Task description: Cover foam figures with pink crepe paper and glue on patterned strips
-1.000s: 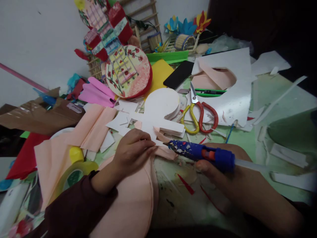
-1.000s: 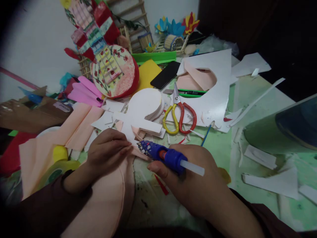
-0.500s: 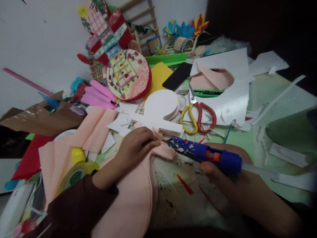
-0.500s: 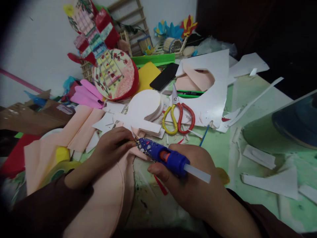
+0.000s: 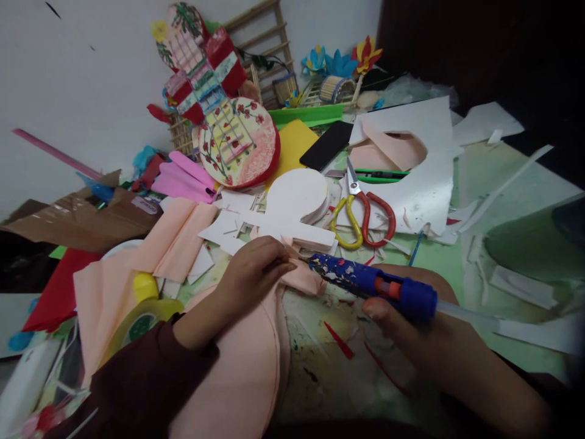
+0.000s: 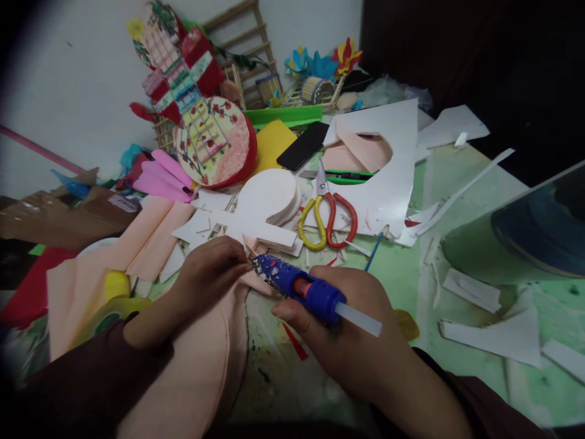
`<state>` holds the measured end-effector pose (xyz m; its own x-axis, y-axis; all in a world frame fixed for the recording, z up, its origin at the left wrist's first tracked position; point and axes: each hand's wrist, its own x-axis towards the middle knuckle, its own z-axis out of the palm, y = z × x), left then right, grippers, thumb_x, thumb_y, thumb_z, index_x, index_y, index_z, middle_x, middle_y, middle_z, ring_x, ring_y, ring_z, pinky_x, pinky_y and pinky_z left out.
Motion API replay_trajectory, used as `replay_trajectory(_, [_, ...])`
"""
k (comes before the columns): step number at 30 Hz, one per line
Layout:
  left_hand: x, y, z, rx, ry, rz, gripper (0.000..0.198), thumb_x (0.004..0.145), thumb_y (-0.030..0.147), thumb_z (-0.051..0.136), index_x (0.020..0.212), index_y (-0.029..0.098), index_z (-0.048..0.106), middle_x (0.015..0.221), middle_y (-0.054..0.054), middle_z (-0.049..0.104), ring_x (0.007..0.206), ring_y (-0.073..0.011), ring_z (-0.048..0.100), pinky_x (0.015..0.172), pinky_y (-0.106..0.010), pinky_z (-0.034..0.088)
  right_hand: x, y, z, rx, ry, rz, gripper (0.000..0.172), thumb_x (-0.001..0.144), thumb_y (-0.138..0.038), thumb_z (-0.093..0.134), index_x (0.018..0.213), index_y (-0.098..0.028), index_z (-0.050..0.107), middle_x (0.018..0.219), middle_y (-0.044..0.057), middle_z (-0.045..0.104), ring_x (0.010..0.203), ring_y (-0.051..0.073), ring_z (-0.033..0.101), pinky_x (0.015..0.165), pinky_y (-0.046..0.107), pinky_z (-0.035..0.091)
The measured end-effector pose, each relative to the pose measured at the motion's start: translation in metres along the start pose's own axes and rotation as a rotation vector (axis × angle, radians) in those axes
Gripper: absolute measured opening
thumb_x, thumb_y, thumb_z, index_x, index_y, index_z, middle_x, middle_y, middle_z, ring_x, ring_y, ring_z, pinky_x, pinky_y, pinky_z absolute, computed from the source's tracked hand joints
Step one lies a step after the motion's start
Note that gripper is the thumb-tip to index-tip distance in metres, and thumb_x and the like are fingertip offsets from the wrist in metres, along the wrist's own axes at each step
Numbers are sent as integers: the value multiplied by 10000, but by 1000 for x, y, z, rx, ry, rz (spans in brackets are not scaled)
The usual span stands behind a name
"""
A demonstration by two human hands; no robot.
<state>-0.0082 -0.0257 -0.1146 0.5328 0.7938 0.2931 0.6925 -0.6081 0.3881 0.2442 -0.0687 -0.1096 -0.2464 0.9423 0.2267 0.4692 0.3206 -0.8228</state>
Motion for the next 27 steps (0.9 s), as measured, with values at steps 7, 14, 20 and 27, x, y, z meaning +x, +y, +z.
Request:
replay_trajectory(7, [-12,-1,4,52,6,201,158,898,87,550,1020,157,621,961,-90,688,894,-180,632,748,-325,537,1,-1,-1,-10,27,4,492,904,-575,462,575,-217,537,507,-10,562,443,128,521,421,251,356])
replay_trajectory(14, [-20,3,-3,169,-76,256,267,887,105,546,1148,145,584,1124,-137,678,1033,-227,632,869,-402,552,0,-1,-2,-17,26,-15,477,901,-559,483,578,-211,533,487,-21,540,435,123,514,431,250,361])
replay_trajectory(20, [-11,9,-5,183,-160,238,279,888,314,608,1096,128,588,1039,-127,693,980,-246,633,867,-423,543,-1,0,-1,-19,33,-16,462,894,-549,494,580,-214,546,502,-17,546,445,127,516,424,248,368])
replay_trajectory(27, [0,10,-7,103,-221,200,197,888,329,616,1002,169,630,995,-92,685,962,-220,609,852,-379,503,0,1,-1,-32,15,0,470,886,-566,496,592,-209,580,533,-7,582,464,132,532,426,248,368])
